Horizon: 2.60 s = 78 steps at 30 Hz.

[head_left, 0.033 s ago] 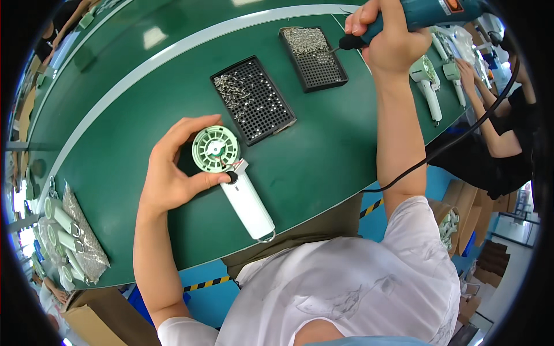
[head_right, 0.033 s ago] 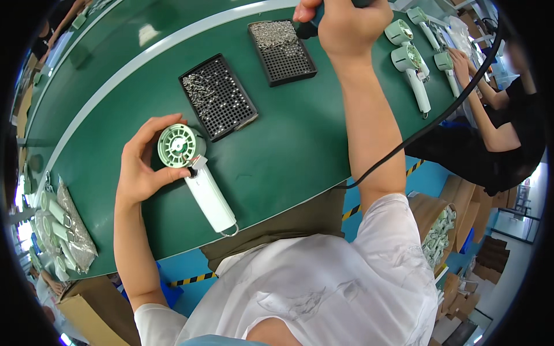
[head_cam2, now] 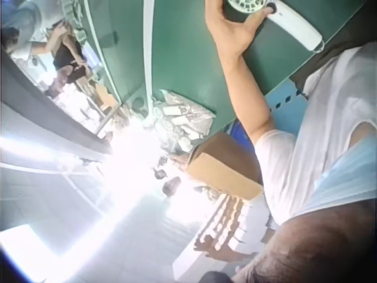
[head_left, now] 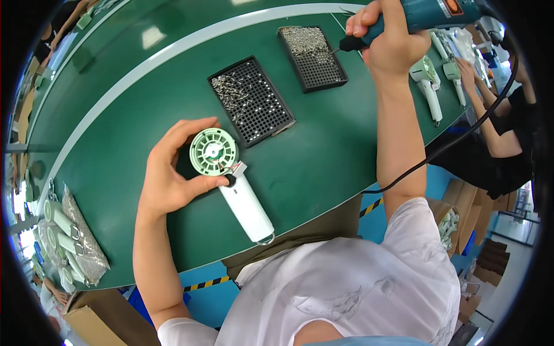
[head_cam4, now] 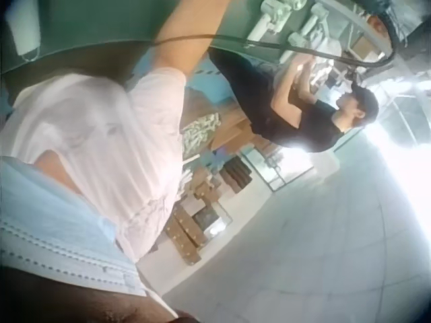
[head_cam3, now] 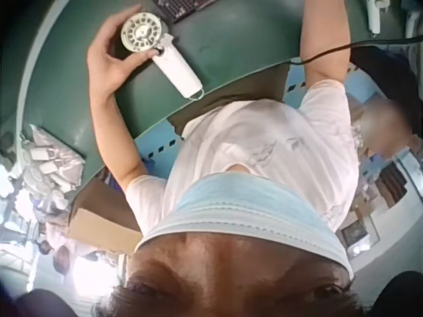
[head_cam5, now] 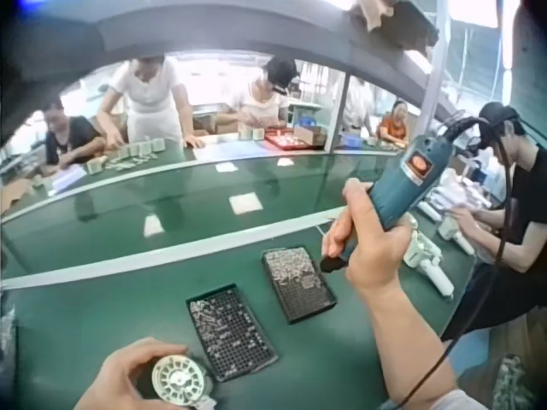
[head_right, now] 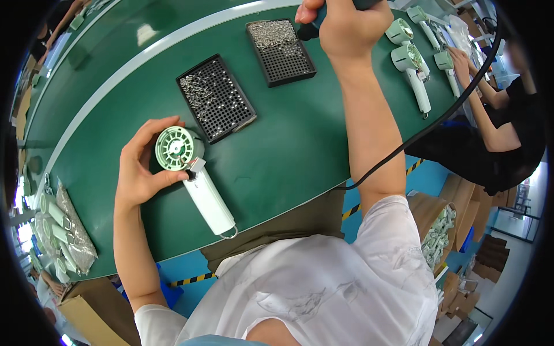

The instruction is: Assembling portable hand fans using an electric screwdriver on a production line.

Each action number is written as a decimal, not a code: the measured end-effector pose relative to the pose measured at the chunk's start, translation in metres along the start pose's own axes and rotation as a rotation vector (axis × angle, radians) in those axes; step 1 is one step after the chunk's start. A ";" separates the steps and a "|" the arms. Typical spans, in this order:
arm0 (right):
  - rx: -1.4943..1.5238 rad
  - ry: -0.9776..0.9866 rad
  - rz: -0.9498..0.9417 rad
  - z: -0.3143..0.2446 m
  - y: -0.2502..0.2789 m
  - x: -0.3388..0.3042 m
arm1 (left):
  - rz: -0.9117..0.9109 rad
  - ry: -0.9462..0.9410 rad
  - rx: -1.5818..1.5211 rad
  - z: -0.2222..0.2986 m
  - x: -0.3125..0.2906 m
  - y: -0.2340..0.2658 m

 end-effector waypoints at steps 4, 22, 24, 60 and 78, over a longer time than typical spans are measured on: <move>0.035 -0.075 -0.027 0.023 0.001 -0.003 | -0.003 0.027 0.010 -0.006 0.000 0.006; -0.034 -0.055 -0.045 0.034 -0.001 -0.001 | 0.008 0.026 0.007 -0.011 0.000 0.008; -0.036 -0.060 -0.044 0.038 0.001 0.000 | 0.006 0.028 0.001 -0.011 0.000 0.007; 0.156 0.020 -0.292 -0.016 -0.005 -0.003 | -0.025 -0.121 0.111 0.006 0.006 -0.003; 0.468 -0.061 -0.835 -0.089 -0.153 -0.130 | 0.019 -0.162 0.105 0.002 -0.007 0.006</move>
Point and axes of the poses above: each hand's wrist, its own x-axis towards the middle knuckle, its own y-axis out of the back of the hand, z = x × y, the point moved 9 cm from there along x, towards the middle knuckle, and after that the axes turned 12 degrees about -x, right-handed, at the moved point
